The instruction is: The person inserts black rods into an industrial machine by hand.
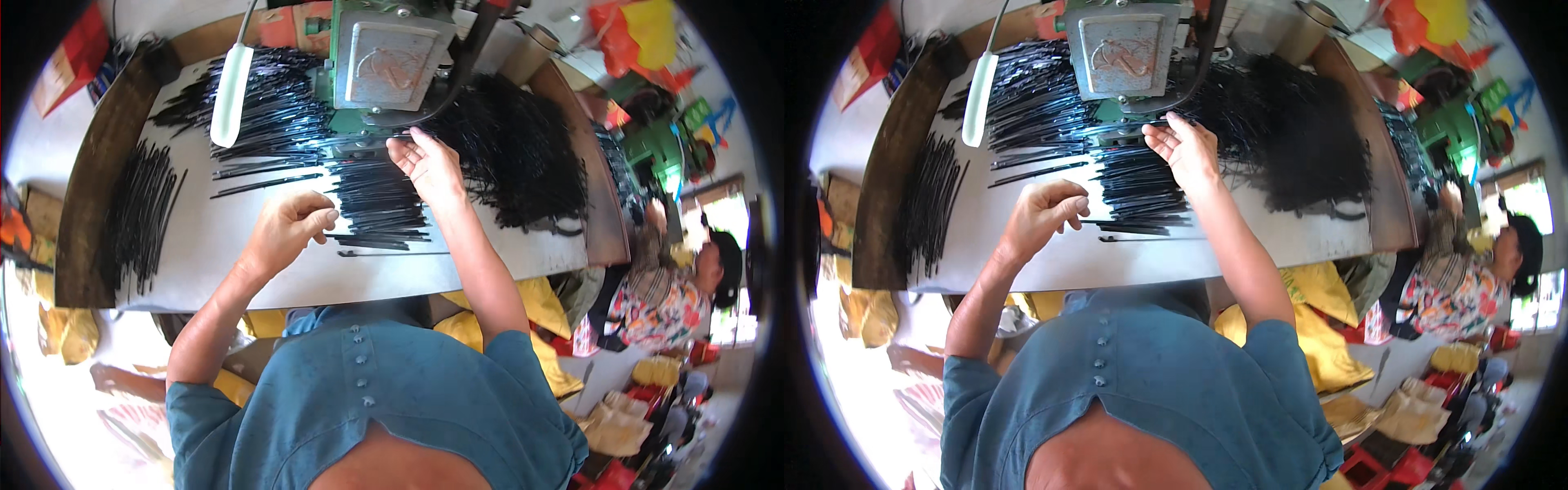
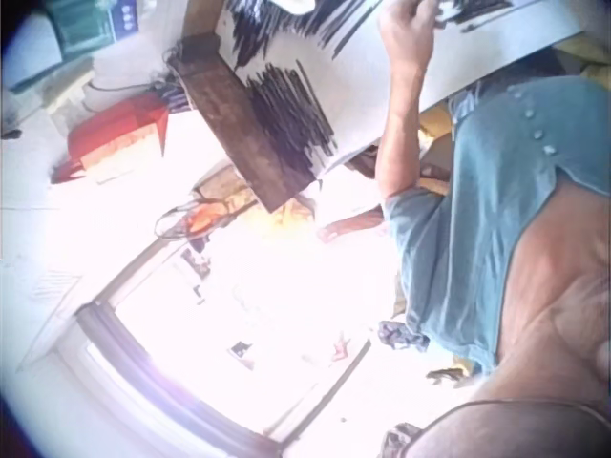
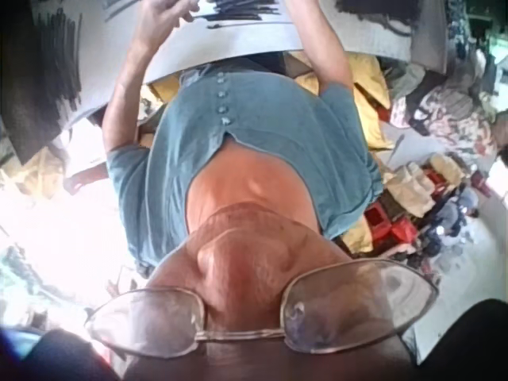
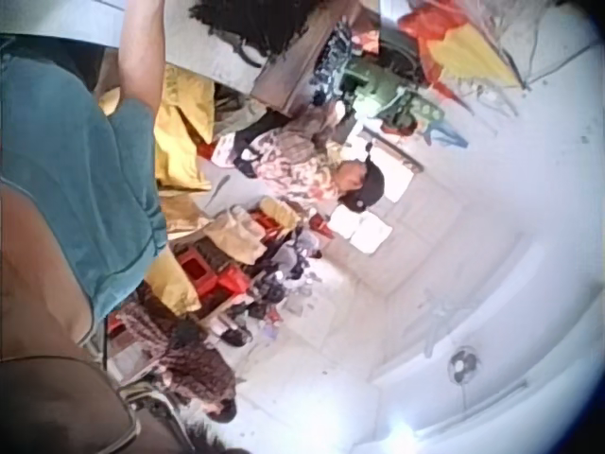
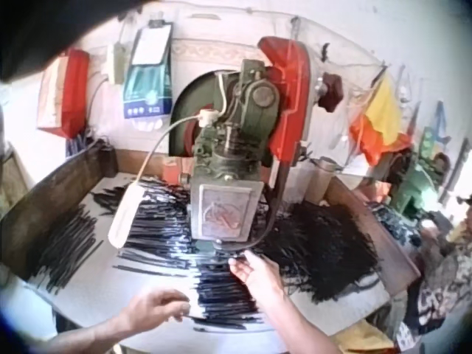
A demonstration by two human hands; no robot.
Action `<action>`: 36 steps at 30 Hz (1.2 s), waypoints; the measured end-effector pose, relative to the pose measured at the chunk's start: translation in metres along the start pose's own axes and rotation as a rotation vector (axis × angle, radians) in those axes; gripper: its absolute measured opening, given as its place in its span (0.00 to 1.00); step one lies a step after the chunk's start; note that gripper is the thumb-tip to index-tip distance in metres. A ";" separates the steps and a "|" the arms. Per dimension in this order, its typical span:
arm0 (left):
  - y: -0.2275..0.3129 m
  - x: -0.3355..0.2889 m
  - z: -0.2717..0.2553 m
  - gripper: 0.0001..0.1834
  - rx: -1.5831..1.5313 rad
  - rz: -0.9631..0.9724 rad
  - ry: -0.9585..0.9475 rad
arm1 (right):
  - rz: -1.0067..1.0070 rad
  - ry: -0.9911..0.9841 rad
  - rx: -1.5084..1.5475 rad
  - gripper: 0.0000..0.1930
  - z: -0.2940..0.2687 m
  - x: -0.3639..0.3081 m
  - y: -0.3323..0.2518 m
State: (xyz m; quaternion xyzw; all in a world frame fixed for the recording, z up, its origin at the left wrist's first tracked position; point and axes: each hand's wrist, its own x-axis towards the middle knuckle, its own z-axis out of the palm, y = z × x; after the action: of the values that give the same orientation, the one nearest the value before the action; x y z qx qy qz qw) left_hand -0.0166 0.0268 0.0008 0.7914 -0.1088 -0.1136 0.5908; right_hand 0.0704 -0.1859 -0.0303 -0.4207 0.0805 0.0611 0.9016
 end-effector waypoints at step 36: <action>-0.025 0.108 0.012 0.10 -0.929 -0.311 0.255 | -0.011 0.080 0.047 0.11 0.008 0.008 0.010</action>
State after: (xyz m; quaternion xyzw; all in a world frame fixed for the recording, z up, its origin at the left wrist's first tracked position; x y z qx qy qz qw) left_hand 0.0831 -0.0098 -0.0318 0.4596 0.1454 -0.1392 0.8650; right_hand 0.0767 -0.1723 -0.0343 -0.4020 0.1157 0.0371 0.9075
